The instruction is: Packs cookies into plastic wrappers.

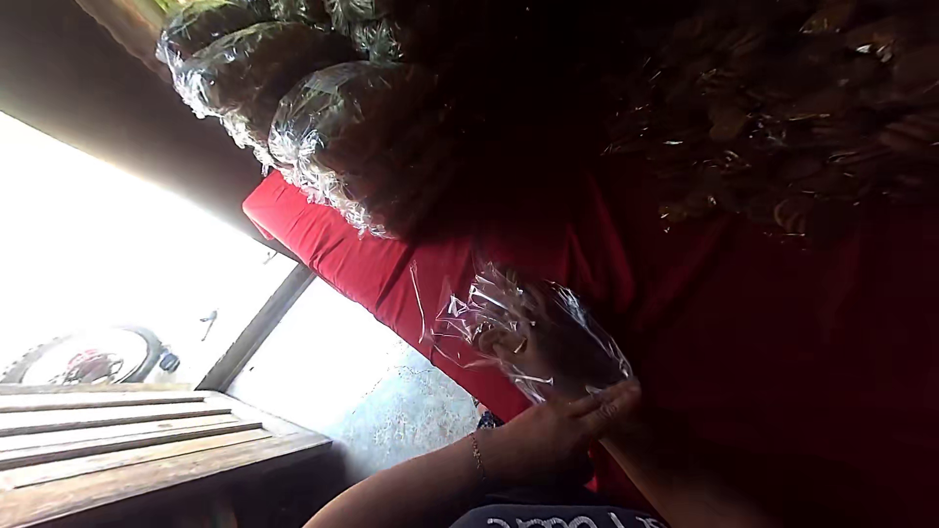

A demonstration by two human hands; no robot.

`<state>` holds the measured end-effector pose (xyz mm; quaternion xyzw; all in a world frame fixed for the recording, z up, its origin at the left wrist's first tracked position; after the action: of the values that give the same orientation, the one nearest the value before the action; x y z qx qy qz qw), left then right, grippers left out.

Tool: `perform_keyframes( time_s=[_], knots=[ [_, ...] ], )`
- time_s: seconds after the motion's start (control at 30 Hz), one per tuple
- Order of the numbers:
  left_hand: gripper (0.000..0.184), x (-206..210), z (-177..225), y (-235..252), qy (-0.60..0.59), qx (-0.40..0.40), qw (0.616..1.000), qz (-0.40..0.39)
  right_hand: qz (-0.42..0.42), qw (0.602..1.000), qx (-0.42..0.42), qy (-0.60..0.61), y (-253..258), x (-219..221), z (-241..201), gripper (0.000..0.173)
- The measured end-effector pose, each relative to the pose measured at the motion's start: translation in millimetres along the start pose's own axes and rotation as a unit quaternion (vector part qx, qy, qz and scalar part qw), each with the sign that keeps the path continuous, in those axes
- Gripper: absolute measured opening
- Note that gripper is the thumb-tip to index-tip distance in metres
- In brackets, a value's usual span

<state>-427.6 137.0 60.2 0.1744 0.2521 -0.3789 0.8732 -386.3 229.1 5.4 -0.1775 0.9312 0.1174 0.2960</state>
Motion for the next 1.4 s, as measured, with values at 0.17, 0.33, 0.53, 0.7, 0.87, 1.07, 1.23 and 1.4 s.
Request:
perform_keyframes(
  time_s=[0.17,0.33,0.53,0.7,0.87,1.07,1.23,1.4],
  knots=[
    [0.022,-83.1,49.5,6.2,-0.017,-0.16,0.987,0.03,0.078,0.993,-0.068,-0.06,-2.9,-6.1,1.9,0.057],
    [0.061,-132.1,-50.1,53.0,0.166,-0.305,0.933,-0.098,0.012,0.979,-0.104,-0.174,-32.5,38.9,45.5,0.055],
    [0.016,-39.7,-35.8,75.2,0.109,-0.1,0.985,-0.084,-0.083,0.982,-0.067,-0.155,-17.3,23.1,2.3,0.062],
    [0.018,1.1,12.7,8.0,-0.065,0.062,0.977,0.192,-0.017,0.994,-0.072,-0.077,13.9,17.3,22.5,0.087],
    [0.056,-26.0,-58.8,-77.4,-0.456,-0.374,0.655,0.472,0.073,0.964,-0.027,0.253,15.8,15.5,44.9,0.073],
    [0.024,-35.7,-78.4,-63.2,-0.381,-0.327,0.755,0.421,0.153,0.986,0.0,0.062,27.3,22.1,17.8,0.064],
    [0.023,-32.4,-28.3,-80.5,0.052,-0.233,0.941,0.238,0.174,0.964,0.027,-0.199,91.2,22.9,28.7,0.108],
    [0.027,-70.3,-58.5,-80.5,-0.009,-0.316,0.944,0.09,0.112,0.99,0.048,-0.078,88.3,63.7,-23.2,0.071]
  ],
)
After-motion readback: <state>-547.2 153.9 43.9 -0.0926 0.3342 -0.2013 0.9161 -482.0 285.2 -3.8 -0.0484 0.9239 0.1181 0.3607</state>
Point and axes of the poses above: each hand's wrist, its own y-axis towards the middle knuckle, its own x-axis out of the palm, z = x × y, the point moved 3 cm from there along y, towards the middle knuckle, and after that the axes turned 11 degrees about -y, right-handed, at the moved point
